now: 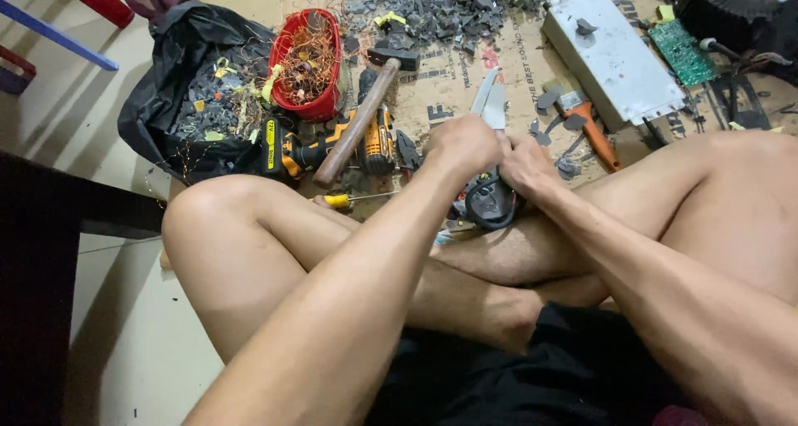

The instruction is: The person sits on the floor and uses a screwdriver to remove screws from a black circular electronic component, then uses a hammer to strike a cylindrical copper-wound part on a metal plate. The person handles the components and tools directly, placing removed parts aside.

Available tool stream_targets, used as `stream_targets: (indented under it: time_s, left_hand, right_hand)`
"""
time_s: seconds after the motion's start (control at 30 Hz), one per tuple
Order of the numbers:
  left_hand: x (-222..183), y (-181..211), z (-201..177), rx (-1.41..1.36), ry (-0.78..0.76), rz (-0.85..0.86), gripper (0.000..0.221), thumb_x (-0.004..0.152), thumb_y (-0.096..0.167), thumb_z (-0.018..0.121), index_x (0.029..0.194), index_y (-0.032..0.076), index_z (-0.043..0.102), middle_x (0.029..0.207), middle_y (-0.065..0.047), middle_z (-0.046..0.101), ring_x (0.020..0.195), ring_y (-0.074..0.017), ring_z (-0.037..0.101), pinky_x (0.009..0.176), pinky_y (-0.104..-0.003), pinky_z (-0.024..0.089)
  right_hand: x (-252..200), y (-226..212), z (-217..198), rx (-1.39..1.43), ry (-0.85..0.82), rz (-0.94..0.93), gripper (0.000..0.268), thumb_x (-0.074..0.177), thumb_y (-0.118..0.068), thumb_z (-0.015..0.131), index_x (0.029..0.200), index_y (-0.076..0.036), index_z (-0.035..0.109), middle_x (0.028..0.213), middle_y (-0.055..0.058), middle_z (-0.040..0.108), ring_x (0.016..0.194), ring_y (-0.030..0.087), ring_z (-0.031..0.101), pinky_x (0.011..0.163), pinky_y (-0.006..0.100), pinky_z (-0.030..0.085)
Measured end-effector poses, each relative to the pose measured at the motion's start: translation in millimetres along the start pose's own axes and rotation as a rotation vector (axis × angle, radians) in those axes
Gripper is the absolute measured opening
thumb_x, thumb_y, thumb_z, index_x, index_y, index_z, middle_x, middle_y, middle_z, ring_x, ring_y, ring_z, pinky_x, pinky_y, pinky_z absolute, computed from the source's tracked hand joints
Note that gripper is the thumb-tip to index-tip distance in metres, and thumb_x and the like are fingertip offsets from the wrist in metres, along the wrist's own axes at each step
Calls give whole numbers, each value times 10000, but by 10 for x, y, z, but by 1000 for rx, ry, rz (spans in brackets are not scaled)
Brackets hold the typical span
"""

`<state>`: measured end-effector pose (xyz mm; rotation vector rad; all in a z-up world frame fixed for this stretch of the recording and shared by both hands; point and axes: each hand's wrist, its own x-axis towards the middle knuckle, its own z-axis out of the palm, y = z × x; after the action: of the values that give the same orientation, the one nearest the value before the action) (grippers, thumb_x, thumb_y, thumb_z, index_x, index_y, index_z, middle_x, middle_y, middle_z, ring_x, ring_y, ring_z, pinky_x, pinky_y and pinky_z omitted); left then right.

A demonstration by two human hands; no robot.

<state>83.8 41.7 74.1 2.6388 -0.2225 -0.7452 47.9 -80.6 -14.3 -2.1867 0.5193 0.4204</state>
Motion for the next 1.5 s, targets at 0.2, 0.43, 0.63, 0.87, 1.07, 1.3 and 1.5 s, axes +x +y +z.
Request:
stream_targets:
  time_s: [0.2, 0.43, 0.63, 0.87, 1.07, 1.3, 1.5]
  left_hand:
    - [212, 266, 488, 94, 51, -117, 360, 967, 193, 495, 1167, 11, 733, 1164, -202, 689, 1119, -419, 669, 690, -677, 572]
    - [-244, 223, 485, 62, 142, -14, 401, 1023, 151, 392, 1041, 34, 775, 980, -198, 756, 1048, -411, 714, 742, -644, 586]
    - [-408, 96, 853, 181, 327, 29, 382, 1028, 121, 412, 938, 57, 778, 864, -127, 750, 877, -347, 754, 628, -578, 608]
    - [-569, -20, 938, 100, 687, 83, 257, 964, 94, 559, 797, 27, 742, 671, -146, 626, 676, -380, 723, 521, -631, 560]
    - [-638, -181, 647, 52, 387, 59, 203, 962, 164, 549, 1027, 107, 733, 856, -181, 693, 871, -440, 728, 663, -635, 582]
    - [-488, -535, 394, -154, 144, 95, 322, 919, 309, 600, 1196, 213, 733, 1103, -190, 744, 1109, -423, 700, 873, -584, 575]
    - [-419, -511, 440, -1363, 98, -406, 290, 931, 197, 522, 651, 125, 544, 481, 103, 287, 334, -27, 359, 374, -199, 293]
  right_hand:
    - [251, 412, 102, 58, -5, -300, 512, 838, -513, 574, 1203, -186, 722, 1141, 177, 703, 1186, 447, 590, 988, 604, 475]
    - [95, 219, 28, 171, -52, -103, 653, 981, -531, 508, 1376, -22, 614, 1377, 241, 605, 1336, 475, 487, 1154, 556, 357]
    - [-123, -141, 86, 246, 30, 383, 782, 978, -676, 456, 1424, -45, 580, 1445, 132, 577, 1399, 243, 484, 1173, 403, 337]
    - [0, -112, 229, 161, 89, 439, 808, 996, -681, 358, 1450, -26, 483, 1490, 152, 518, 1447, 297, 422, 1231, 435, 215]
    - [-561, -440, 28, 228, 81, 310, 802, 1014, -592, 335, 1460, 61, 468, 1494, 259, 485, 1452, 386, 393, 1214, 488, 273]
    - [-97, -7, 19, -88, -80, -44, 988, 945, -821, 405, 1455, 18, 520, 1426, 285, 540, 1371, 457, 464, 1109, 591, 373]
    - [-472, -195, 115, -2, 105, -3, 547, 1053, -456, 438, 1445, -76, 471, 1334, 288, 592, 1322, 456, 516, 1098, 563, 397]
